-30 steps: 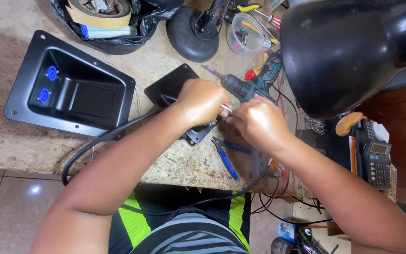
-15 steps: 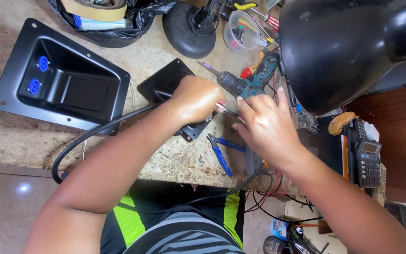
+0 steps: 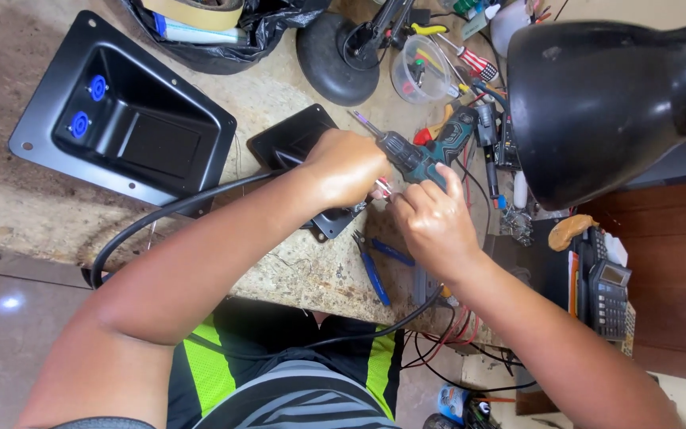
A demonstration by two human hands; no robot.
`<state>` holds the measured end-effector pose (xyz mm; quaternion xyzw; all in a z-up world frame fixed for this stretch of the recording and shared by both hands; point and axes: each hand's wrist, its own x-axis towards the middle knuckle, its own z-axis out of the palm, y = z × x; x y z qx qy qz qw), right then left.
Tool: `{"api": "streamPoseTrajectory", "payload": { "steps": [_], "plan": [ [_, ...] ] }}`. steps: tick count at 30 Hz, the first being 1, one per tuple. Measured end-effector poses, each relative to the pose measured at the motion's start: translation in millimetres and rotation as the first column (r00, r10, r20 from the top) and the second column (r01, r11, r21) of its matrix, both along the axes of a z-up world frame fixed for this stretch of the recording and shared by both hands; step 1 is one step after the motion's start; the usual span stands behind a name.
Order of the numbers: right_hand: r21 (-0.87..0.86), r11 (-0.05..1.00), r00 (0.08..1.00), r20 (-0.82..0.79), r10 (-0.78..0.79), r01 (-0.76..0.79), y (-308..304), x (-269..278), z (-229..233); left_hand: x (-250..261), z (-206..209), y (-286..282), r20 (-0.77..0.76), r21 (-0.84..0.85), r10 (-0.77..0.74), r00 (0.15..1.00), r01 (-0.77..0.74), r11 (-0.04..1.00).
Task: Soldering electrical wires to the terminals of a plastic mounting plate on a repair bench.
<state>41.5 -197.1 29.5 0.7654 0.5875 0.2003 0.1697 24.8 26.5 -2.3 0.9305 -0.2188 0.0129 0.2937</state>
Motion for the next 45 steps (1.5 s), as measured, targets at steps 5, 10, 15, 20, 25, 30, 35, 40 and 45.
{"api": "streamPoseTrajectory", "payload": {
  "steps": [5, 10, 15, 20, 25, 30, 35, 40, 45],
  "plan": [
    [0.03, 0.998, 0.996, -0.078, -0.046, 0.048, 0, -12, 13, -6, 6, 1, -0.036, -0.022, 0.029, 0.999, -0.029, 0.999],
    [0.051, 0.996, 0.991, -0.116, -0.064, 0.07, -2, -19, 23, -13, 15, 1, -0.076, -0.038, 0.048, 0.996, -0.051, 0.998],
    [0.018, 0.985, 0.975, -0.147, -0.166, 0.17, -8, -23, 26, -20, 24, 0, -0.082, -0.031, 0.003, 0.997, -0.006, 1.0],
    [-0.003, 0.983, 0.98, -0.079, -0.185, 0.185, -2, -27, 21, -12, 13, 1, 0.002, 0.03, -0.043, 0.999, 0.043, 0.999],
    [0.081, 0.996, 0.998, 0.067, 0.017, -0.023, -6, -13, 6, -3, 6, -10, 0.068, 0.065, -0.067, 0.995, 0.063, 0.996],
    [0.12, 0.989, 0.993, 0.097, 0.073, -0.084, -5, -9, 1, -7, 16, -6, -0.024, 0.053, -0.067, 0.997, 0.068, 0.996],
    [0.142, 0.98, 0.98, 0.158, 0.118, -0.141, 0, -11, 4, -4, 22, 0, -0.092, 0.004, -0.064, 0.994, 0.064, 0.998],
    [0.205, 0.954, 0.972, 0.136, 0.192, -0.218, 3, -13, 2, -7, 29, 6, -0.01, 0.032, -0.086, 0.996, 0.086, 0.996],
    [0.201, 0.964, 0.985, 0.063, 0.163, -0.172, 10, -13, 7, -1, 26, 3, -0.144, -0.017, -0.064, 0.988, 0.062, 0.998]
  ]
}}
